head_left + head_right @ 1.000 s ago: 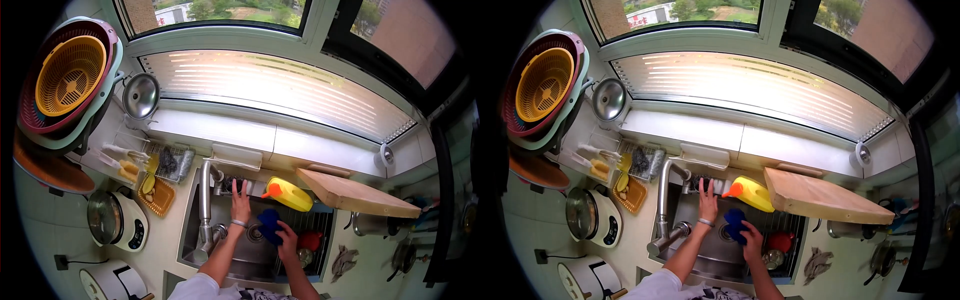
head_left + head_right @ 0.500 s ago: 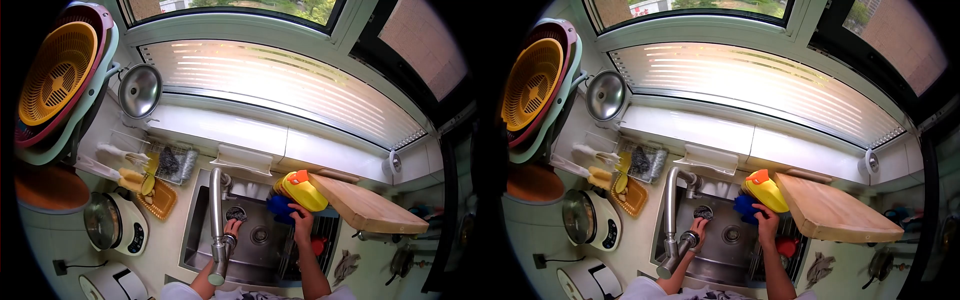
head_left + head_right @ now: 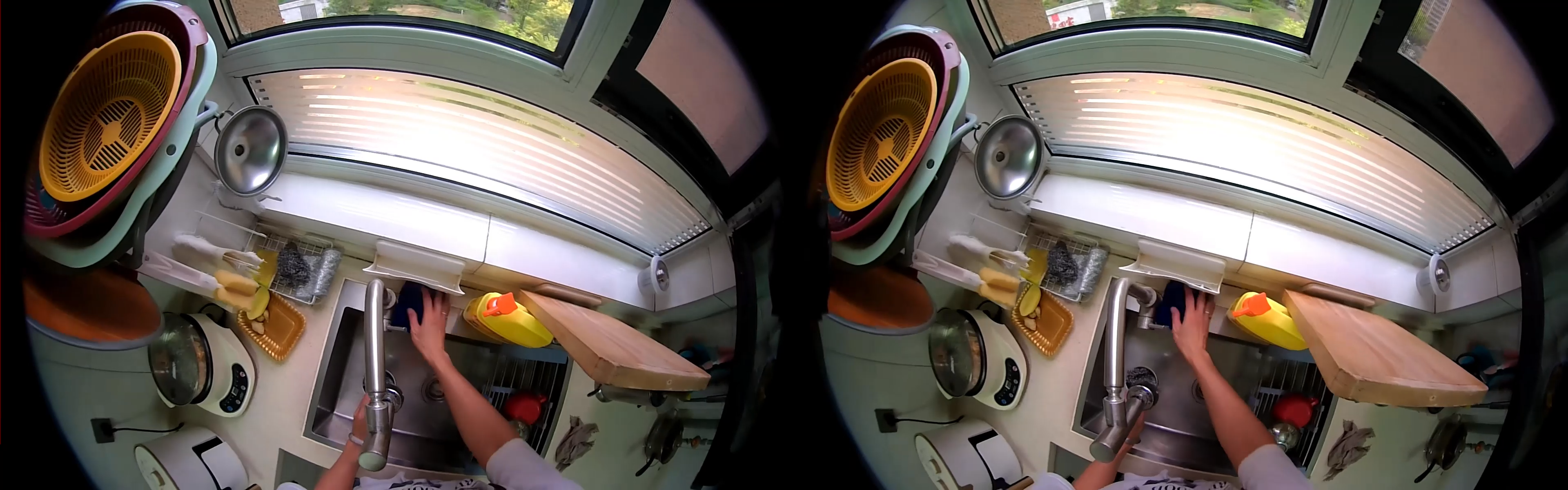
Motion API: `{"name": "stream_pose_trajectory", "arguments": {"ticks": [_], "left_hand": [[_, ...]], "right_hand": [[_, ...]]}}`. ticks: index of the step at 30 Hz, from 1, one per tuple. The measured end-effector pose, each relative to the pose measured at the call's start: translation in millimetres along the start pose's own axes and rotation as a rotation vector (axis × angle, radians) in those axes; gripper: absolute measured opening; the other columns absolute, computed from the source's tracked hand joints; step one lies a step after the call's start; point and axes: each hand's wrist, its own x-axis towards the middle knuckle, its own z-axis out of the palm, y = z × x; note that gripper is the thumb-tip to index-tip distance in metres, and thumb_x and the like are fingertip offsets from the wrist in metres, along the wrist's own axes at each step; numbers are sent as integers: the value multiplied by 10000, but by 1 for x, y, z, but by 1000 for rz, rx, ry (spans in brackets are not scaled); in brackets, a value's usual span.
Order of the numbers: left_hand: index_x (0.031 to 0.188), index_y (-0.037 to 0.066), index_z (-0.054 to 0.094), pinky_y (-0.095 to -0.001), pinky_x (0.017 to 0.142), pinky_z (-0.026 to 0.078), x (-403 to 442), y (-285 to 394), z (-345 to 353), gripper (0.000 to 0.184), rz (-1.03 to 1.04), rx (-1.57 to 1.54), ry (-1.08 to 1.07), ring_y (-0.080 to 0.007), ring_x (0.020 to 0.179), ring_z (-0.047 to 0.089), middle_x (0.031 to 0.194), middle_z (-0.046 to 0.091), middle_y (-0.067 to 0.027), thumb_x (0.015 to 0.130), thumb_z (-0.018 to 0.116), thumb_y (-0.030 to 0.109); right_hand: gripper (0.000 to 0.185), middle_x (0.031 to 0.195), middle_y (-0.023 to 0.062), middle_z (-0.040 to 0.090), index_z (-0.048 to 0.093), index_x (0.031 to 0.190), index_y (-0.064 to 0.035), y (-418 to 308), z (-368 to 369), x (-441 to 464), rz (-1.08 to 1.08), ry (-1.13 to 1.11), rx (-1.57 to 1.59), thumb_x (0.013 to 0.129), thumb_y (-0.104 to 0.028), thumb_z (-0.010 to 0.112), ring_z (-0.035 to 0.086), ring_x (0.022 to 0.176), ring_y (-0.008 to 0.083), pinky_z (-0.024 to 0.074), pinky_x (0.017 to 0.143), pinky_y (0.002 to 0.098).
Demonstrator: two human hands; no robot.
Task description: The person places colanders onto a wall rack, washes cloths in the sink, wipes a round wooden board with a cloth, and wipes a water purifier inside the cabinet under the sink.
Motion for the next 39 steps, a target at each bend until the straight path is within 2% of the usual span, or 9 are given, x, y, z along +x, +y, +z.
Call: {"name": "stream_pose_trajectory", "arguments": {"ticks": [3, 8, 13, 15, 20, 23, 30, 35, 39], "left_hand": [[1059, 6, 581, -329, 747, 511, 0, 23, -15, 237, -60, -350, 187, -227, 857, 636, 926, 642, -118, 874, 620, 148], [1065, 60, 596, -304, 703, 524, -9, 13, -4, 240, -131, -208, -65, -202, 762, 634, 904, 645, -95, 911, 579, 243], [1007, 64, 629, -379, 794, 485, 15, 41, 4, 142, -332, -483, -111, -280, 882, 609, 933, 635, -129, 871, 586, 65], [1008, 76, 627, -391, 813, 478, 54, 84, -26, 195, 153, -184, -1, -305, 912, 599, 963, 625, -132, 832, 622, -8], [1059, 74, 599, -393, 819, 487, 62, 65, 3, 265, 11, -385, -203, -324, 937, 598, 1093, 578, -131, 819, 620, -38], [1074, 72, 594, -398, 837, 493, 113, 107, 0, 282, 406, -214, 51, -340, 968, 594, 1100, 571, -141, 817, 608, -43], [1199, 90, 551, -406, 849, 478, 174, 127, 40, 392, 331, -31, 20, -336, 1023, 551, 1266, 493, -115, 825, 517, -23], [1244, 74, 553, -352, 920, 462, 95, 157, 25, 386, 258, -759, -340, -252, 1243, 477, 1378, 443, -136, 888, 630, 203], [1219, 38, 553, -337, 880, 471, 41, 200, -30, 345, 148, -754, -380, -250, 1159, 544, 1256, 548, -156, 929, 583, 222]], "right_hand": [[534, 1394, 191, 397, 505, 1297, -108, -1, 9, -3, -137, -152, 2, 789, 33, 588, 318, 1317, 410, 295, 1094, 474], [479, 1241, 130, 581, 648, 1108, -126, 44, -16, -29, -324, -245, 230, 695, 106, 571, 448, 1231, 399, 349, 1062, 449], [452, 1240, 58, 601, 677, 1029, -112, 51, -47, -59, -328, -298, 221, 661, 116, 548, 509, 1126, 366, 393, 991, 452], [465, 1257, 64, 587, 666, 1060, -114, 34, -51, -38, -284, -180, 207, 672, 112, 542, 498, 1130, 371, 390, 992, 456], [515, 1236, 147, 533, 581, 1195, -89, 38, -39, -5, -252, -241, 102, 712, 87, 539, 466, 1086, 401, 402, 959, 462], [508, 1158, 160, 554, 589, 1161, -65, 53, -53, -49, -242, -374, 186, 673, 72, 556, 481, 1038, 394, 407, 935, 451], [553, 1105, 153, 585, 637, 1099, -61, 40, -146, -145, 338, -247, 466, 612, 125, 455, 516, 1129, 324, 354, 1025, 358], [538, 1177, 131, 545, 623, 1125, -56, 17, -211, -139, 302, -247, 637, 648, 102, 429, 496, 1161, 266, 329, 1041, 315], [380, 1156, 97, 559, 585, 1087, -24, -8, -234, -138, 574, 6, 1097, 722, -28, 480, 517, 1116, 216, 400, 984, 321]]}}
